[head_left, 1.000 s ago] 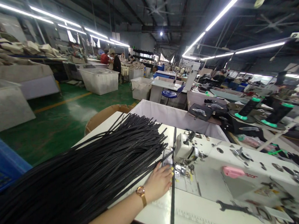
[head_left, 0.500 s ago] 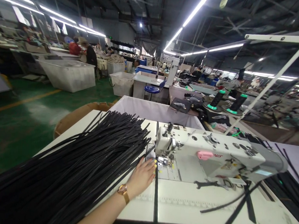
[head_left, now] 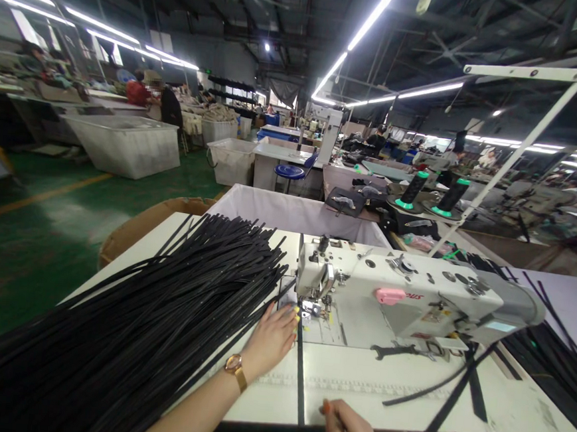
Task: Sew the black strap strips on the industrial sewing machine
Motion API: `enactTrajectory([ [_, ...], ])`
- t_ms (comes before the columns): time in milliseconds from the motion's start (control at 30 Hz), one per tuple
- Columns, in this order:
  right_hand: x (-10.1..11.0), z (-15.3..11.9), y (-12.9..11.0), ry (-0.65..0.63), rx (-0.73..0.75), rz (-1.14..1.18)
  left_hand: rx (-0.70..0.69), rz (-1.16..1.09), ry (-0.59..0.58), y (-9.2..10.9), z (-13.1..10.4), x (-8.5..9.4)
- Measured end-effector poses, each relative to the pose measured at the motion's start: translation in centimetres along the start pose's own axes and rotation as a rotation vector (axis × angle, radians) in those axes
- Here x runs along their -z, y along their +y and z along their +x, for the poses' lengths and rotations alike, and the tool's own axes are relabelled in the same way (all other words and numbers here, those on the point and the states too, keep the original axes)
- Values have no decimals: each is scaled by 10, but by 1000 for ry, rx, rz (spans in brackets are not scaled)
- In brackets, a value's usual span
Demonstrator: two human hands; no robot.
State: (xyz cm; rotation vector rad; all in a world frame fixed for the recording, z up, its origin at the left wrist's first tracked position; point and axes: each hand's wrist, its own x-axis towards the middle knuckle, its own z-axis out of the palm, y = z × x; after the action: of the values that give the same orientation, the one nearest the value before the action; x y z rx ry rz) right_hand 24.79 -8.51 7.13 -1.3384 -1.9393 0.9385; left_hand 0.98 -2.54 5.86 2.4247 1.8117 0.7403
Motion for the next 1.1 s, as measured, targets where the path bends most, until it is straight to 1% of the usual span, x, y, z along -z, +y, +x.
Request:
enactTrajectory([
  [67,5,22,10,65,122,-127,2,-1,2,0,0,0],
  [167,5,44,20,133,201,-303,-2,-5,12,0,0,0],
  [233,0,48,24,135,239,-400,-4,-2,19,1,0,0],
  [333,-6,46,28,133,258,-485,-3,4,17,1,0,1],
  [567,-9,43,33,135,225,-501,-6,10,5,1,1,1],
  [833,-10,43,35,133,226,-480,-8,24,8,0,1,-1],
  [1100,-7,43,30,144,248,-489,-15,25,9,0,2,-1],
])
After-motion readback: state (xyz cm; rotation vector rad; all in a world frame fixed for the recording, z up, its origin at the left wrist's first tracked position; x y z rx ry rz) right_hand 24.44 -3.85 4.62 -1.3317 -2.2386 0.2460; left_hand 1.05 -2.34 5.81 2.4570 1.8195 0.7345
